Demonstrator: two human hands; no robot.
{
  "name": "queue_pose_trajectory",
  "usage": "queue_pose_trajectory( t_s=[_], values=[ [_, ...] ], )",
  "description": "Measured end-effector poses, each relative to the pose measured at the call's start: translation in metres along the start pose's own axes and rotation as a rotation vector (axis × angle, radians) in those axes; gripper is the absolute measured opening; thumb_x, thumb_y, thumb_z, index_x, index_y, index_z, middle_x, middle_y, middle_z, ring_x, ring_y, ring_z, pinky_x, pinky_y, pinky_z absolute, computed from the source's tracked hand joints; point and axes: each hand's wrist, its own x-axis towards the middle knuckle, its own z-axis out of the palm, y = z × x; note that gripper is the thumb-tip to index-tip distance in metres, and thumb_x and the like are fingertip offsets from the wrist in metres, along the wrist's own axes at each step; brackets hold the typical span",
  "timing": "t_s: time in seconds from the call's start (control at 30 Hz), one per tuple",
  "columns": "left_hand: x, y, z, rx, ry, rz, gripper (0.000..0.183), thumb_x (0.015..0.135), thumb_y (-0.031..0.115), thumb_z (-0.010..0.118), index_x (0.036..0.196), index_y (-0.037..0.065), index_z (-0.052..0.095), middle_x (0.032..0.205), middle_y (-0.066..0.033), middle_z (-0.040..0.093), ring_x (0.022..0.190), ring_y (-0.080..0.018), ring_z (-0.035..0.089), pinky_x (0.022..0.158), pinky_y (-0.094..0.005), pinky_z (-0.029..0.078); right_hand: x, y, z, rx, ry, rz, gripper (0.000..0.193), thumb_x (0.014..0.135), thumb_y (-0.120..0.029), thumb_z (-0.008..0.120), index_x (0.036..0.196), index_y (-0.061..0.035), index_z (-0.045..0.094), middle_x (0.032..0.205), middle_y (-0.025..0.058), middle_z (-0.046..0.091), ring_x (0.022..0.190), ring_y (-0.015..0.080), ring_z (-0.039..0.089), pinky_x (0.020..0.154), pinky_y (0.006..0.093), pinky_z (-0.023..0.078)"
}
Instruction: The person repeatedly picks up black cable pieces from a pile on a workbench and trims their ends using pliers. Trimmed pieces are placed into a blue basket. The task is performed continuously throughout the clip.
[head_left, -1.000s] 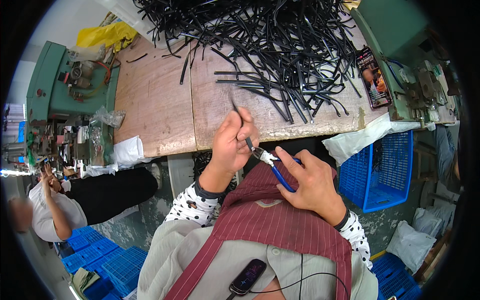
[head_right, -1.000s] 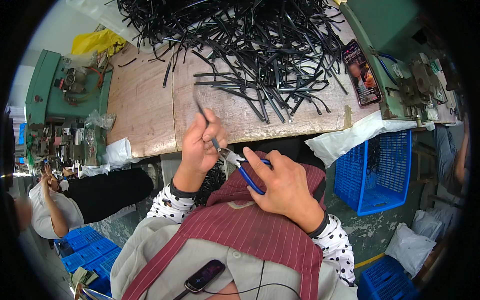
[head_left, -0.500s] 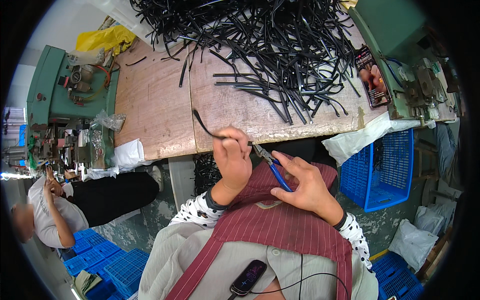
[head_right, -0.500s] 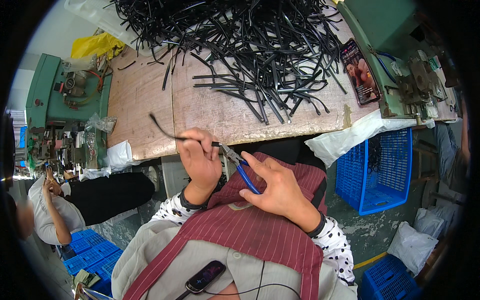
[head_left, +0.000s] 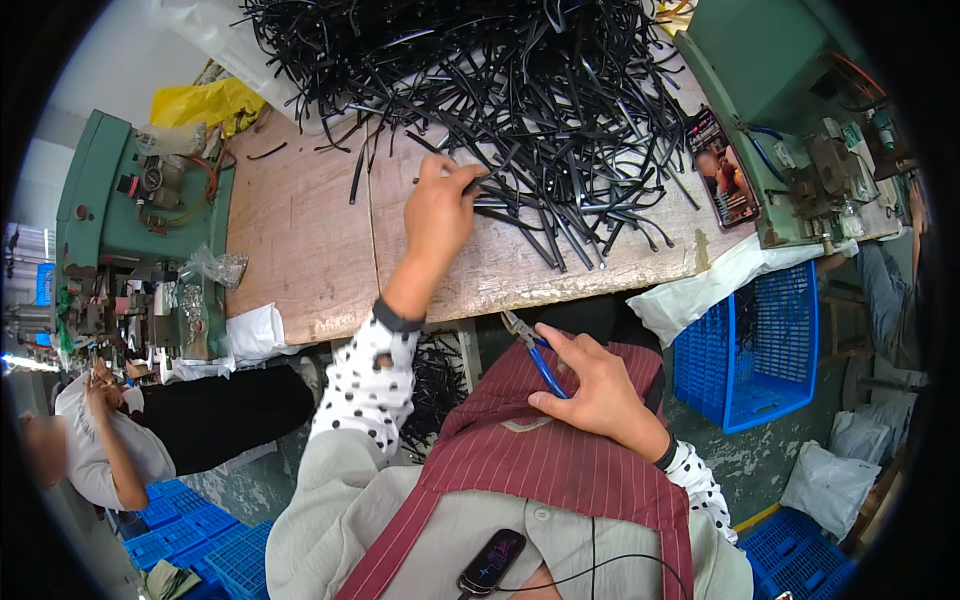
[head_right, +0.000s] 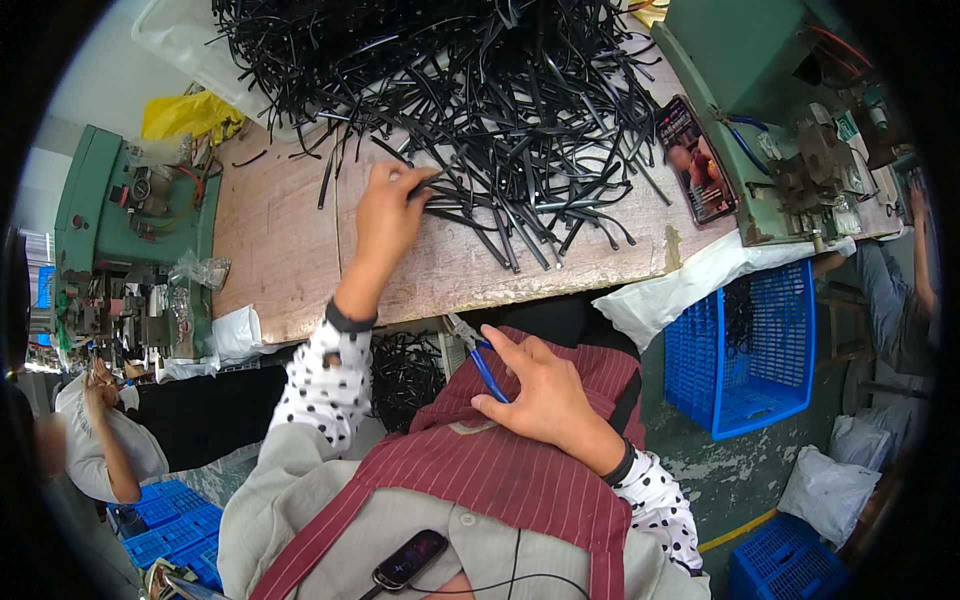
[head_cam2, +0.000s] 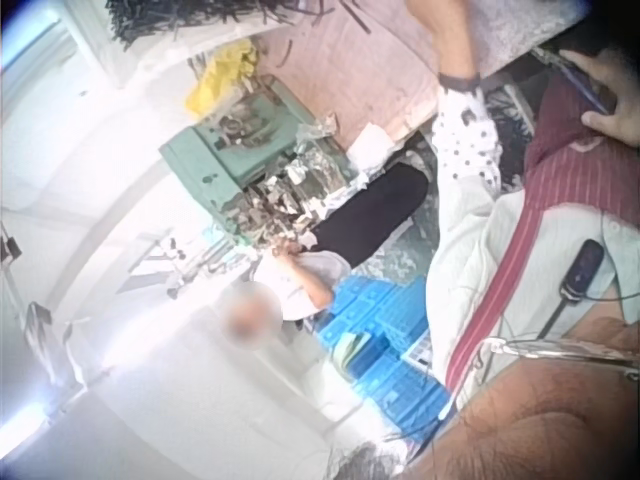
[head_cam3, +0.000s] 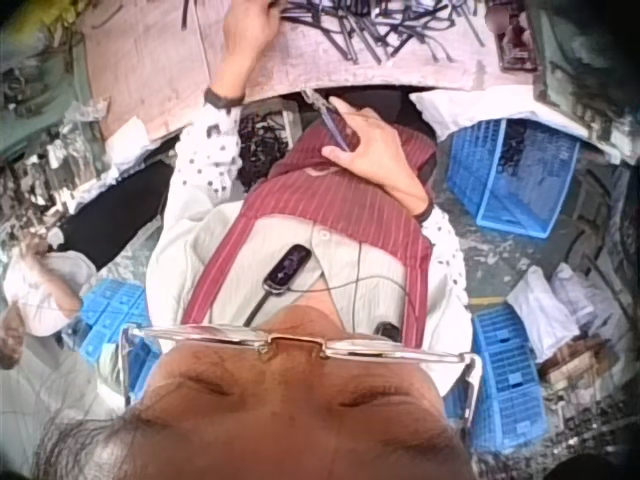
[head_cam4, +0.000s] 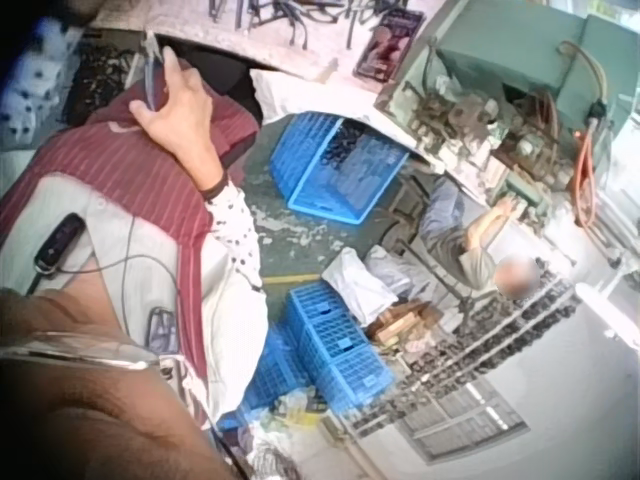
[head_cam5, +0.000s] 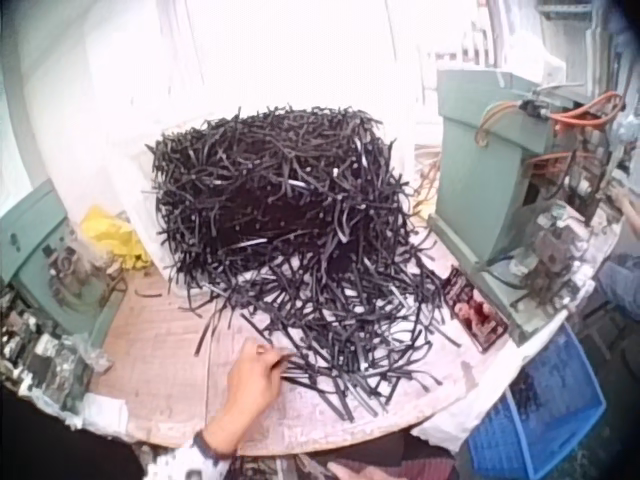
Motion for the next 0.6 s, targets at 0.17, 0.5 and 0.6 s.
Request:
queue_pose_trajectory(
  t_s=[0.17,0.5,0.6],
  values=[
    [0.030,-0.028,0.015,0.143,-0.258,0.217,0.012,0.075,0.008,0.064,0.084,0.011,0.070,0.100,-0.0116,0.058,0.088,-0.0301,0.062,0.070,-0.0393,0.051,-0.005,-0.005,-0.001,-0.016,-0.016,0.016,0.085,0.066,-0.030,0.083,0.142,-0.0180,0.047,0.091,0.0124,0.058,0.082,0.0271,0.063,0.077,0.0366,0.052],
    [0.000,-0.057,-0.002,0.009,0.016,0.055,0.047,0.073,-0.004,0.057,0.120,0.003,0.063,0.108,-0.0182,0.069,0.093,-0.0296,0.068,0.081,-0.0359,0.052,0.000,0.013,0.010,-0.027,-0.030,-0.014,0.079,0.069,-0.042,0.072,0.138,-0.0144,0.047,0.096,0.0178,0.060,0.087,0.0377,0.062,0.072,0.0449,0.052],
    [0.012,-0.044,-0.001,-0.312,0.083,-0.172,0.025,0.091,0.001,0.057,0.116,-0.002,0.058,0.100,-0.0088,0.065,0.091,-0.0179,0.062,0.087,-0.0280,0.048,0.000,0.017,0.015,0.005,-0.022,-0.026,0.085,0.066,-0.040,0.074,0.142,-0.0152,0.045,0.096,0.0185,0.058,0.085,0.0385,0.062,0.072,0.0455,0.052]
  ],
)
